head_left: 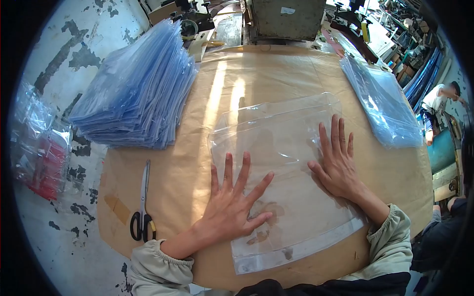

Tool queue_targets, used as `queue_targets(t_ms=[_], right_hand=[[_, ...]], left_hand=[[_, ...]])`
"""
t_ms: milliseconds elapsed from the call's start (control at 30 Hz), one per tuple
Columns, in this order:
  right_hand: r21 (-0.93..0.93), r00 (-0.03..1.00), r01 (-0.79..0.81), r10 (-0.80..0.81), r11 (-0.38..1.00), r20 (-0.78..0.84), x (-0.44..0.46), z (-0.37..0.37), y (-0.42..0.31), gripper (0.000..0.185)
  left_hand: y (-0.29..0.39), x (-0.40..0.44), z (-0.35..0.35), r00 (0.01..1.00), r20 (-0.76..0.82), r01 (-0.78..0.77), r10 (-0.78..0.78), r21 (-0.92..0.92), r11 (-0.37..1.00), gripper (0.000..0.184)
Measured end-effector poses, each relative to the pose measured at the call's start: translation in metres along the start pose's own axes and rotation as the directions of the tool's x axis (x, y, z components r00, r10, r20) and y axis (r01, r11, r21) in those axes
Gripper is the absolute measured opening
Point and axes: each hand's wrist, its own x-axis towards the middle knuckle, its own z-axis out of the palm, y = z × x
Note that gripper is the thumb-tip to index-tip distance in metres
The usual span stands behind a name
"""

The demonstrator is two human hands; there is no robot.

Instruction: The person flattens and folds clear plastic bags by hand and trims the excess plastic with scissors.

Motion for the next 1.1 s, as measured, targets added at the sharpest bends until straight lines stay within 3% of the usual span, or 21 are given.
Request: queue_targets(t_ms=[100,200,300,367,433,467,500,600,700,800,900,1000,1100], right_hand=[[0.037,1.0,0.016,-0.016,0.999,0.005,0.002,-0.001,0.001,0.082],[0.063,0.99,-0.016,0.025,0.998,-0.137,0.003,-0.005,-0.001,0.079],[0.487,0.876,0.028,0.214,0.873,-0.433,0.032,-0.014,0.022,0.069],[0.755,0.895,-0.104,0.391,0.648,-0.212,0.059,-0.028,0.038,0.05],[0.824,0.905,-0.2,0.422,0.531,-0.052,0.081,-0.035,0.042,0.041],[0.851,0.905,-0.243,0.424,0.465,0.027,0.087,-0.034,0.04,0.038],[0.85,0.902,-0.229,0.431,0.474,0.002,0.089,-0.028,0.037,0.035],[0.814,0.896,-0.185,0.434,0.551,-0.091,0.093,0.004,0.037,0.029],[0.744,0.89,-0.131,0.408,0.655,-0.203,0.086,0.019,0.041,0.022],[0.823,0.879,-0.1,0.436,0.56,-0.19,0.087,0.027,0.048,0.021],[0.934,0.93,-0.221,0.349,0.28,0.116,0.091,0.019,0.063,0.02],[0.962,0.957,-0.255,0.168,0.1,0.236,0.091,-0.002,0.072,0.026],[0.913,0.982,-0.189,0.052,0.362,0.182,0.088,-0.01,0.068,0.042]], left_hand=[[0.0,0.001,0.002,1.0,-0.031,-0.002,0.002,-0.007,1.0,0.072],[0.0,-0.003,0.002,0.995,-0.096,-0.003,-0.002,-0.045,0.999,0.072],[-0.002,-0.003,0.0,0.945,-0.322,0.015,-0.062,-0.146,0.989,0.069],[-0.013,0.005,-0.01,0.834,-0.523,0.056,-0.177,-0.237,0.97,0.067],[-0.035,0.024,-0.017,0.673,-0.643,0.087,-0.366,-0.422,0.902,0.057],[-0.048,0.035,-0.02,0.662,-0.572,0.114,-0.485,-0.562,0.819,0.052],[-0.061,0.044,-0.023,0.645,-0.485,0.139,-0.591,-0.686,0.715,0.048],[-0.089,0.06,-0.019,0.789,-0.056,0.18,-0.612,-0.931,0.318,0.041],[-0.083,0.061,-0.013,0.8,-0.067,0.075,-0.597,-0.975,0.209,0.041],[-0.089,0.065,-0.005,0.786,-0.103,0.078,-0.609,-0.961,0.264,0.04],[-0.078,0.058,-0.015,0.775,-0.108,0.034,-0.622,-0.977,0.212,0.038],[-0.074,0.051,-0.029,0.809,-0.046,0.061,-0.586,-0.985,0.161,0.041],[-0.09,0.05,-0.025,0.896,-0.028,0.137,-0.442,-0.932,0.336,0.038]])
